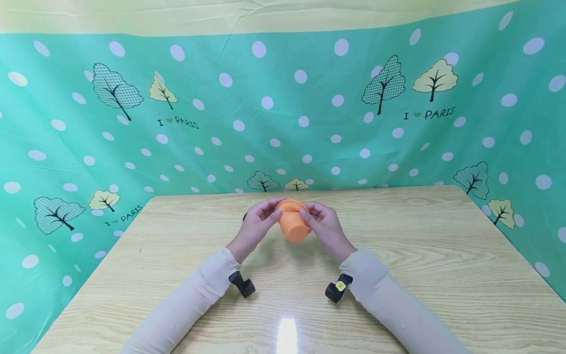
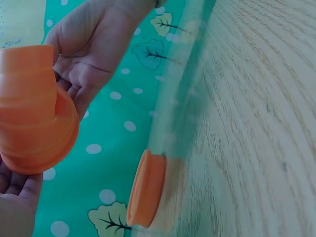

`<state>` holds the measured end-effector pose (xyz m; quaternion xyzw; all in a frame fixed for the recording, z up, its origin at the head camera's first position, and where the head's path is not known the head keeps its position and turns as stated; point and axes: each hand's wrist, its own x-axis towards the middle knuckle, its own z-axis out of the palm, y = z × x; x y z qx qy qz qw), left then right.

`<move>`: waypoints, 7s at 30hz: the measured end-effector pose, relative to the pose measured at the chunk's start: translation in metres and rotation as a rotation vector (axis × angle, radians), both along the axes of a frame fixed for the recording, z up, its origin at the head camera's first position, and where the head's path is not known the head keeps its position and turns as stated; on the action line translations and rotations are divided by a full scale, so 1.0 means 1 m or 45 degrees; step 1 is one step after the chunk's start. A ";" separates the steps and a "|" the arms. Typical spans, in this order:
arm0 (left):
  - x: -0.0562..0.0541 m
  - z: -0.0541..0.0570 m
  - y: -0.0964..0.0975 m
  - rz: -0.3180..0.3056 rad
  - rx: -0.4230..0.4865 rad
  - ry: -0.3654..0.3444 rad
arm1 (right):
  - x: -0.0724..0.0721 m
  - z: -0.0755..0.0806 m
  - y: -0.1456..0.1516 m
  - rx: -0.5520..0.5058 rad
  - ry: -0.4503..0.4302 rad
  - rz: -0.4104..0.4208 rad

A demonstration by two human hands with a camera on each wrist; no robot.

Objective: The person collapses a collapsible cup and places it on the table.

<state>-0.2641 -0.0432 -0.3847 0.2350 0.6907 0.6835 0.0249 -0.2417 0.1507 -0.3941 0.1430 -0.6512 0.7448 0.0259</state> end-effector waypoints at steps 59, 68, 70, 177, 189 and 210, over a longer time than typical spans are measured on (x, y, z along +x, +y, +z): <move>0.012 0.013 0.000 0.047 -0.147 0.106 | 0.003 0.014 -0.006 0.439 0.081 0.093; 0.024 0.029 -0.001 0.056 -0.166 0.094 | 0.004 0.015 -0.004 0.384 0.084 0.086; 0.022 0.027 -0.002 0.058 -0.154 0.063 | 0.004 0.016 -0.003 0.356 0.087 0.075; 0.022 0.024 0.000 0.005 -0.040 0.052 | 0.008 0.014 -0.003 -0.053 -0.075 0.038; 0.021 0.023 0.001 -0.061 -0.169 0.088 | 0.006 0.024 0.001 0.537 0.143 0.098; 0.004 0.003 -0.001 -0.131 -0.059 0.028 | 0.005 0.020 0.007 0.286 0.011 0.172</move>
